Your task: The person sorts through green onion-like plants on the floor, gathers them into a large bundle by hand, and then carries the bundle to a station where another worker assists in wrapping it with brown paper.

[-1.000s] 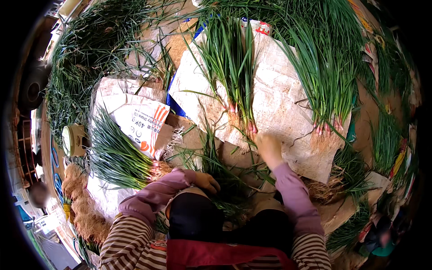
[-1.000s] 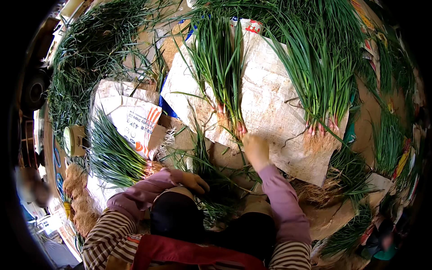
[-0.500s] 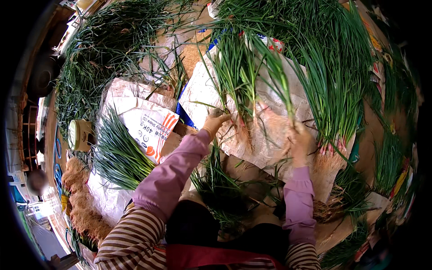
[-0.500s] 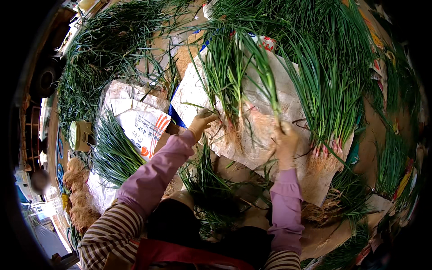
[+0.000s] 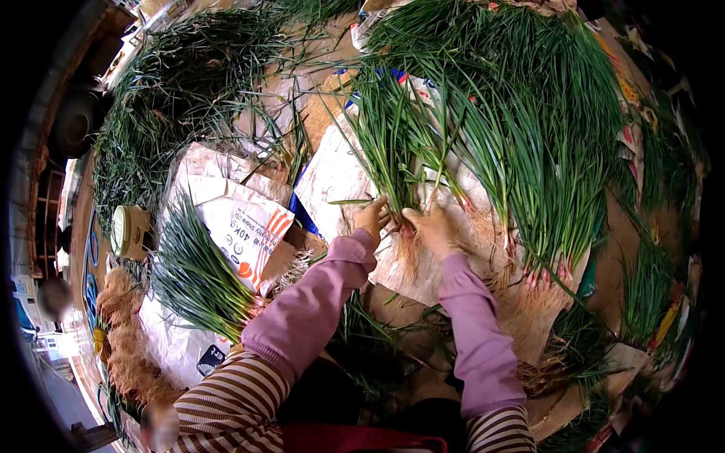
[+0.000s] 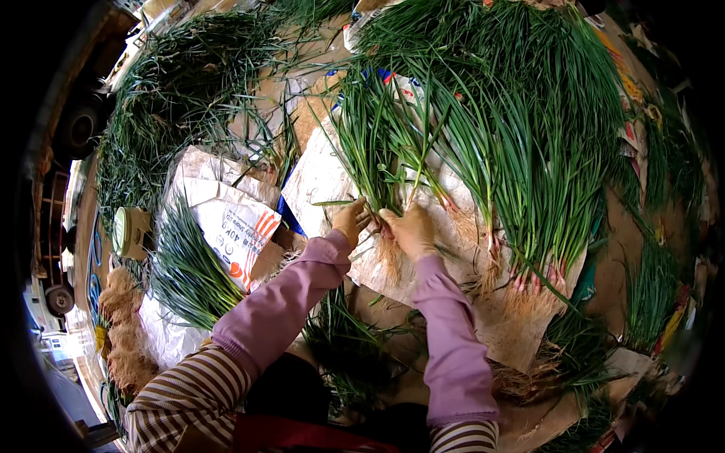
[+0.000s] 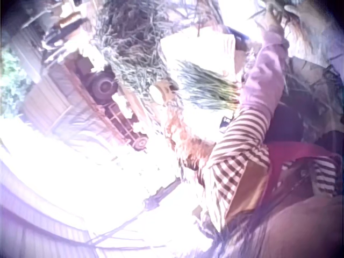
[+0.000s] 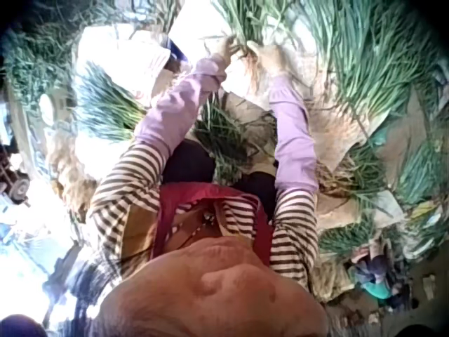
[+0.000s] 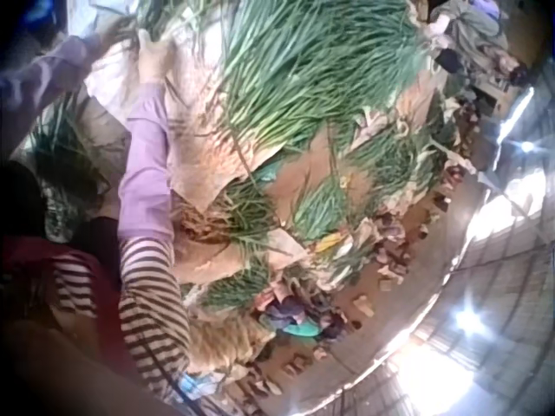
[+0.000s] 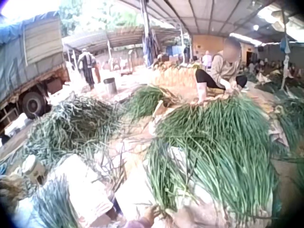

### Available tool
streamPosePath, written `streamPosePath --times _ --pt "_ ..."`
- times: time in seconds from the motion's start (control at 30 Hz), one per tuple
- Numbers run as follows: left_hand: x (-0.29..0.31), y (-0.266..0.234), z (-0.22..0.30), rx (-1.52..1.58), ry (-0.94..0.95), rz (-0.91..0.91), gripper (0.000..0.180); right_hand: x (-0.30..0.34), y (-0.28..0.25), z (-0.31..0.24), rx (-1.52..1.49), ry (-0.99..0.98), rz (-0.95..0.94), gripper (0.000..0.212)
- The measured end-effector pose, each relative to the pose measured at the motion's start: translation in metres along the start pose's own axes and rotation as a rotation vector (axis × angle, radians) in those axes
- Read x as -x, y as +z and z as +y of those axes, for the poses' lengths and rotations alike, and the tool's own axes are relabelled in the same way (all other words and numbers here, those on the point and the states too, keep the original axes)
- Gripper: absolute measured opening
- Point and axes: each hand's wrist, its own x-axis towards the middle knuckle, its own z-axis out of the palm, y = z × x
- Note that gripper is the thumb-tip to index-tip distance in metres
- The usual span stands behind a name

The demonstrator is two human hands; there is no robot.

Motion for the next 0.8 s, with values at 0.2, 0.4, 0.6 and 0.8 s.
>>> streamPosePath --times 0.2,0.4,0.6,0.8 --pt "0.024 0.032 0.036 -0.184 -0.048 -0.467 0.032 0.013 0.015 -0.017 -0.549 -0.047 -0.032 0.035" --pt "0.101 0.108 0.041 -0.277 0.022 -0.699 0.027 0.083 -0.108 -0.016 -1.191 -0.051 0.42 0.02" --pt "0.074 0.05 0.0 -0.196 -0.246 -0.426 0.032 0.064 -0.141 0.115 -0.492 0.179 0.389 0.041" --pt "0.092 0.02 -0.003 -0.46 -0.111 -0.434 0.03 0.115 -0.134 0.204 -0.603 -0.079 0.745 0.042"
